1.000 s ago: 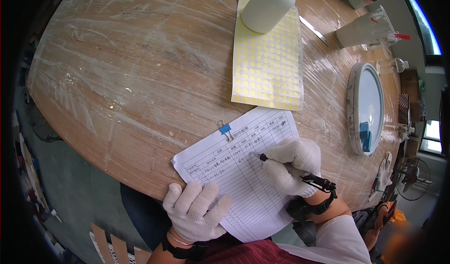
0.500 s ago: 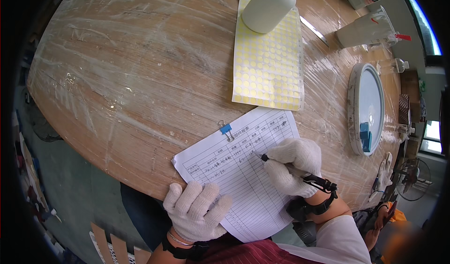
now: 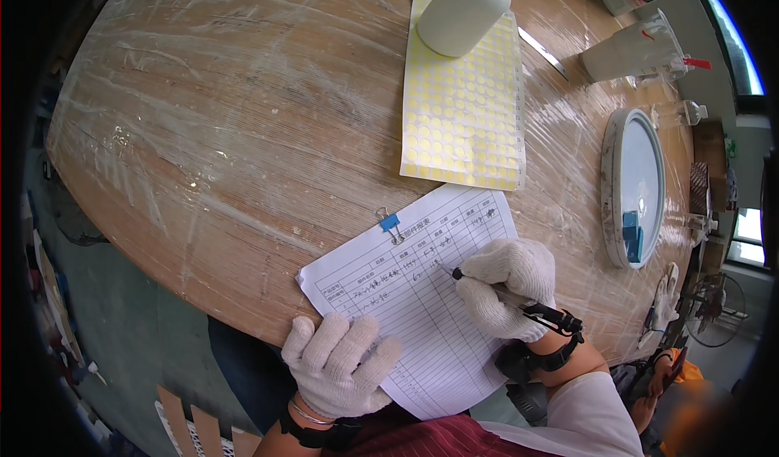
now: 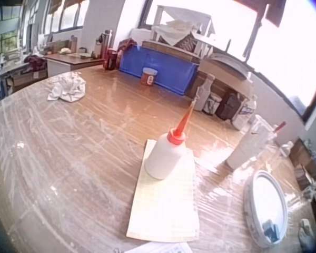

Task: The recorder writes production notes or log data on a notepad at a workbench in a furniture factory.

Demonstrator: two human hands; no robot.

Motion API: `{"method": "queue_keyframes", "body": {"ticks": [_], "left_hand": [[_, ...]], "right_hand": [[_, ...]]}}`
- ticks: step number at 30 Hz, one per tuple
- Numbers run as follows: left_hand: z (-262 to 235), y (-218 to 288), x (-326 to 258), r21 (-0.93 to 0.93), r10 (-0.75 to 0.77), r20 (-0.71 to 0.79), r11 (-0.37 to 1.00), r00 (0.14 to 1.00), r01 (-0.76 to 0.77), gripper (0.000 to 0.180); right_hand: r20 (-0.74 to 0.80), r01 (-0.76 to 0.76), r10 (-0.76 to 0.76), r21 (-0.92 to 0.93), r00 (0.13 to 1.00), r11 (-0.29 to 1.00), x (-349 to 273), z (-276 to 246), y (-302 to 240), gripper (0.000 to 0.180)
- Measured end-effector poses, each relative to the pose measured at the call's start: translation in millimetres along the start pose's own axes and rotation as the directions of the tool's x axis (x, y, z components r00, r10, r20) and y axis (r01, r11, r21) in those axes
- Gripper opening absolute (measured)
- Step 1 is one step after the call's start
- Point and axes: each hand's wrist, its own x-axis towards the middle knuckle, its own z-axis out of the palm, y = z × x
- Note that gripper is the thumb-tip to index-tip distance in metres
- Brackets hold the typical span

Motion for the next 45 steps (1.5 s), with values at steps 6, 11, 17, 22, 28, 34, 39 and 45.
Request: {"method": "queue_keyframes", "body": {"ticks": [6,11,17,22,28,34,39,45], "left_hand": [[-2,1,-1,-0.001,-0.008,0.036,1.000,0.999,0.008,0.039],[-3,-1,1,-0.030,-0.003,0.016,1.000,1.000,0.003,0.040],[-6,-1,7,-0.016,-0.005,-0.016,1.000,1.000,0.005,0.039],[-7,-2,10,-0.015,0.007,-0.004,1.000,1.000,-0.007,0.036],[-6,-2,11,-0.011,0.005,-0.014,1.000,1.000,-0.005,0.038],[-4,-1,8,-0.001,0.000,-0.029,1.000,1.000,0.000,0.042],[-4,0,7,0.018,-0.004,-0.021,1.000,1.000,0.004,0.040],[-5,-1,12,-0.003,0.000,-0.020,1.000,1.000,0.000,0.038]], "right_hand": [[0.028,-0.074,0.073,0.073,0.997,0.995,-8,-6,2,0.017],[-0.049,-0.359,0.422,0.444,0.905,0.821,-14,-5,0,0.019],[-0.108,-0.193,0.230,0.280,0.967,0.940,-11,-7,10,0.019],[-0.036,-0.175,0.181,0.136,0.983,0.975,-11,-11,9,0.019],[-0.033,-0.111,0.112,0.045,0.993,0.993,-7,-7,6,0.020],[-0.013,-0.040,0.040,-0.043,0.999,0.998,-4,-7,7,0.022],[-0.015,-0.048,0.047,-0.060,0.999,0.997,-3,-7,5,0.022],[-0.009,0.002,-0.002,-0.023,1.000,1.000,0,-6,6,0.021]]}}
